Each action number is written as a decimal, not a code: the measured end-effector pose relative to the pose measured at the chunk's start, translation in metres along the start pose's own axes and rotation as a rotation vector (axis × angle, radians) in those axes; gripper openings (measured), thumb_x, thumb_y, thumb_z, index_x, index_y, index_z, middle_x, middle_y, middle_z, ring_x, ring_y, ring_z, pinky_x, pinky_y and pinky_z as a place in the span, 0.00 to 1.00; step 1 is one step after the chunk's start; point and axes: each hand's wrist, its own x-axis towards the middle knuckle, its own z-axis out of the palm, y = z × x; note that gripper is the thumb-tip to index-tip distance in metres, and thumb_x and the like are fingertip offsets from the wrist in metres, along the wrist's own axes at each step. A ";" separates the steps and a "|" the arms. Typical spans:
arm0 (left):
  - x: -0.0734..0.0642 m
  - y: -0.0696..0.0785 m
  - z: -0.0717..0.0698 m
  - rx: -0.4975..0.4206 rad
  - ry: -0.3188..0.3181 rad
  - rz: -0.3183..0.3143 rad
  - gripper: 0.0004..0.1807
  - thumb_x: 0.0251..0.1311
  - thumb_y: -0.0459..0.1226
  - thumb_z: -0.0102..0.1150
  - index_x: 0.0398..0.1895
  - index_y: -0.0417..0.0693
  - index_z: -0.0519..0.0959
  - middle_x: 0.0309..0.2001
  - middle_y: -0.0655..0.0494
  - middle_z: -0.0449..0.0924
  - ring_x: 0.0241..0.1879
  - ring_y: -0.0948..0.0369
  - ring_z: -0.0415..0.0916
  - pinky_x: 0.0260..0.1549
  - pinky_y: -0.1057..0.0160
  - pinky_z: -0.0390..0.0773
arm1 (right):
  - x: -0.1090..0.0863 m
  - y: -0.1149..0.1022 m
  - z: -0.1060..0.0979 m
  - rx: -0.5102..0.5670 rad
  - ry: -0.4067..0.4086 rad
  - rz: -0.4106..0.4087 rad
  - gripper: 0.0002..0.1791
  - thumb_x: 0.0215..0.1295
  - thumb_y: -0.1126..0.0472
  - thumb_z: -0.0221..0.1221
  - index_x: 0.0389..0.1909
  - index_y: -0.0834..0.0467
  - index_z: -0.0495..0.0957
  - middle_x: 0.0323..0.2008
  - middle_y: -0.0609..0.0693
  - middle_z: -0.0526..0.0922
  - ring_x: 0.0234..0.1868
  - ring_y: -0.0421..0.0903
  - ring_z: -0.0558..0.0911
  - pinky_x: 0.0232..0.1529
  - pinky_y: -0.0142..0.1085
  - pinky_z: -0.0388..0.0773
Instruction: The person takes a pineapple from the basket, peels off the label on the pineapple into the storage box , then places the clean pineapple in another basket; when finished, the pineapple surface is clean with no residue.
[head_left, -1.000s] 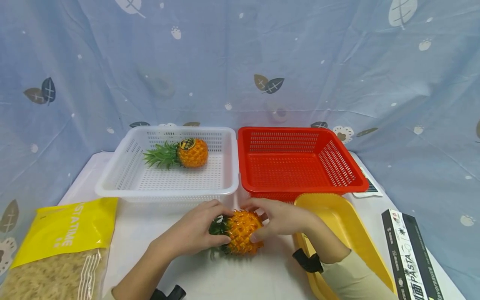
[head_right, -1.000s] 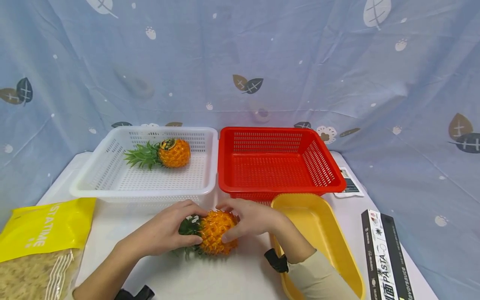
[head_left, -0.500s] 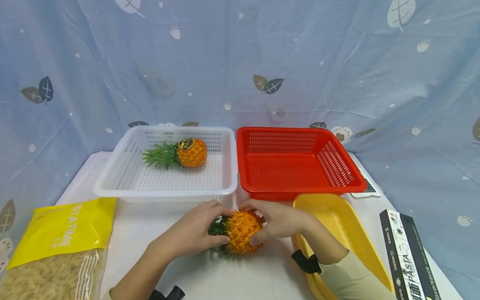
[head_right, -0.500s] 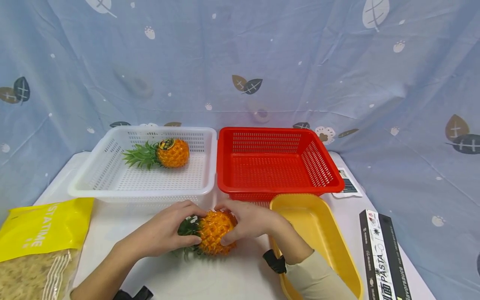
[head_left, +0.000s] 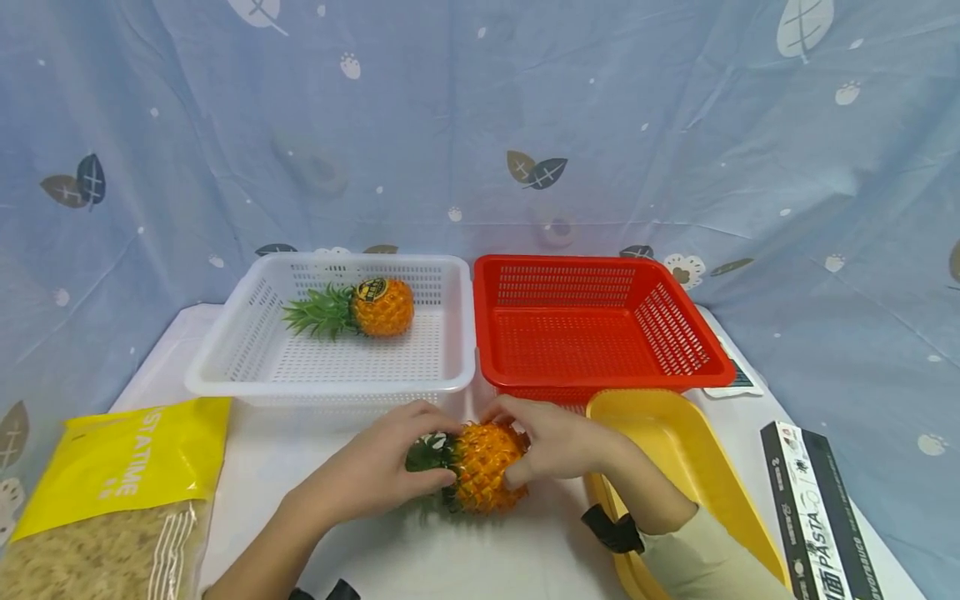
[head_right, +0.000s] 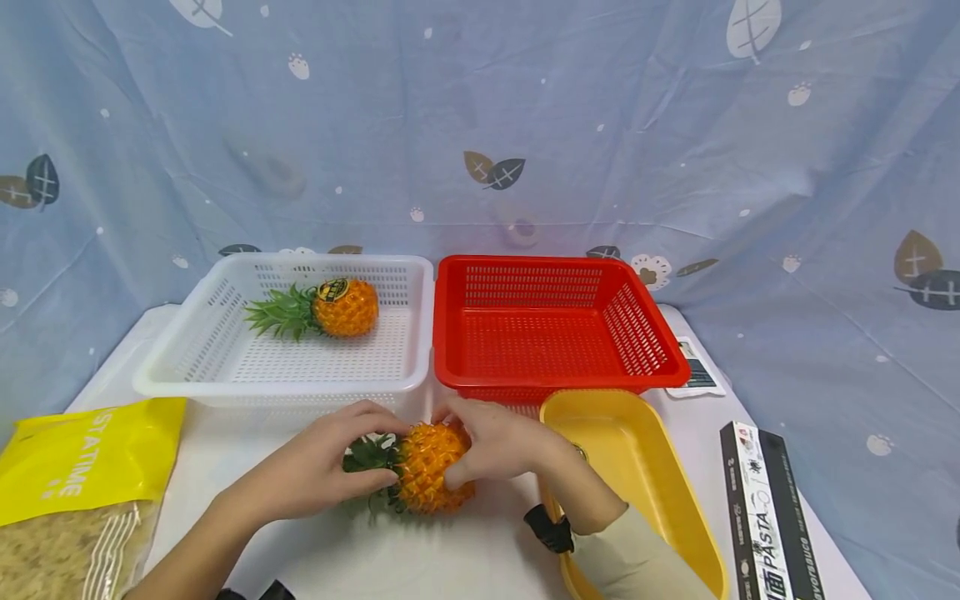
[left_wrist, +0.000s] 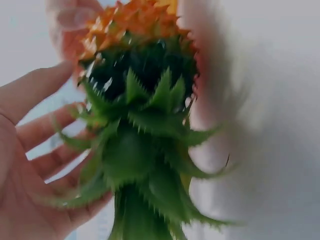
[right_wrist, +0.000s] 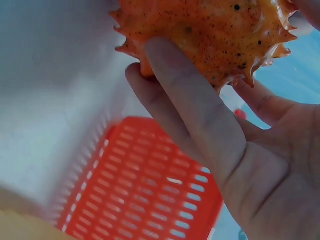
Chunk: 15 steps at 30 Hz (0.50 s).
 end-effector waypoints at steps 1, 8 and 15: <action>-0.002 -0.001 -0.003 -0.035 0.015 0.007 0.22 0.63 0.47 0.71 0.60 0.57 0.81 0.55 0.62 0.81 0.55 0.58 0.79 0.56 0.51 0.82 | -0.002 0.000 -0.002 0.004 0.000 -0.004 0.33 0.49 0.57 0.71 0.60 0.48 0.73 0.55 0.45 0.81 0.53 0.44 0.78 0.56 0.43 0.79; -0.009 -0.007 -0.031 -0.095 0.170 0.047 0.16 0.68 0.45 0.67 0.57 0.64 0.82 0.53 0.70 0.83 0.52 0.64 0.80 0.48 0.60 0.83 | -0.022 -0.004 -0.027 0.076 -0.007 0.002 0.33 0.51 0.59 0.68 0.61 0.48 0.72 0.55 0.47 0.80 0.55 0.48 0.78 0.50 0.40 0.82; -0.021 -0.018 -0.058 -0.047 0.333 0.016 0.13 0.67 0.39 0.68 0.53 0.60 0.84 0.52 0.67 0.85 0.53 0.70 0.78 0.49 0.64 0.83 | -0.043 -0.012 -0.059 0.004 0.001 0.047 0.32 0.51 0.60 0.67 0.61 0.46 0.72 0.58 0.46 0.78 0.55 0.48 0.78 0.50 0.42 0.82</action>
